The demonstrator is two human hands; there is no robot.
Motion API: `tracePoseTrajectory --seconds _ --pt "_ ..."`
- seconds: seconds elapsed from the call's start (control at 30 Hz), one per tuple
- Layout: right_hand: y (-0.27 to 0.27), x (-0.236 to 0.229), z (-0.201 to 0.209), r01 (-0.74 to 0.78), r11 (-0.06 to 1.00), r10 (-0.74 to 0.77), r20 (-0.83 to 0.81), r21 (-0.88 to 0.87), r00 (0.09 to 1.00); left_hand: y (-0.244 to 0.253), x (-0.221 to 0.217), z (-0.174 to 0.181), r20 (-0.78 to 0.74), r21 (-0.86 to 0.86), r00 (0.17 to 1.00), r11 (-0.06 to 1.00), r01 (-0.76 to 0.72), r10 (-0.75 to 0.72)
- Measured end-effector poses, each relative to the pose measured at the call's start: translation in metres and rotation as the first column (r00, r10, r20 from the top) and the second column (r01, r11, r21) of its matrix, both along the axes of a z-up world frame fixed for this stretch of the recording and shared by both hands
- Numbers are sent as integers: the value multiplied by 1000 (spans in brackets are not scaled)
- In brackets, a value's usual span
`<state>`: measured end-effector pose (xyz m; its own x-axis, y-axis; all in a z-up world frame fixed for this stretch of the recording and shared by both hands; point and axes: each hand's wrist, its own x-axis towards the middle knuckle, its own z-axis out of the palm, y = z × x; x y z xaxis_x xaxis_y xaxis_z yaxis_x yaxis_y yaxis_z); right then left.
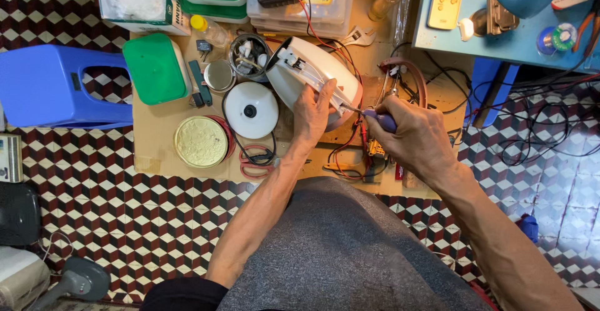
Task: The person repairs a white electric kettle on a cluttered workbench. They use a screwdriver to adjust internal components, a power drill to secure parts, and a knife to scrape residue from the kettle's interior.
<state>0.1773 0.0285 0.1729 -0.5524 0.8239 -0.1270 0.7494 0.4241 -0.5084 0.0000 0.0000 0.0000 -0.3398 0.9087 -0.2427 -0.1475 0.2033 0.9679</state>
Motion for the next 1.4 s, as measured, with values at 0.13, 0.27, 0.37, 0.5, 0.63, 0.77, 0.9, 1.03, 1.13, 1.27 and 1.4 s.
tracePoseTrajectory --seconds 0.13,0.27,0.37,0.5,0.63,0.77,0.9,1.03,1.13,1.27,1.4 --pt "-7 -5 10 69 996 -70 20 54 997 -1 4 -4 -45 -44 999 999 -4 2" --pt "-14 -7 12 78 994 -76 -29 75 997 0 6 -1 -108 -89 994 996 -8 -1" --pt "-18 -3 11 120 988 -121 -4 93 993 1 15 9 -181 -2 983 1000 -17 17" --pt "-26 16 1 182 972 -179 -31 147 983 -6 37 15 -69 -30 996 998 50 -52" --pt "-45 44 -11 236 972 -232 -132 19 964 -16 53 6 -288 -1 949 991 137 -131" --pt "-69 60 -28 336 940 -341 -190 -60 921 -26 62 -5 -408 22 893 976 218 -190" --pt "-78 68 -42 449 864 -489 -170 -229 855 -31 64 -9 -549 37 818 972 230 -172" --pt "-81 65 -55 449 823 -540 -230 -349 810 -34 59 -6 -493 -17 834 961 275 -248" --pt "-79 62 -61 485 728 -618 -156 -485 770 -33 50 -3 -550 39 816 970 239 -179" --pt "-76 66 -63 552 588 -740 -117 -591 662 -34 50 -10 -633 148 771 966 213 -73" --pt "-84 69 -54 565 570 -802 -253 -596 542 -42 64 -31 -603 69 782 966 250 -159"
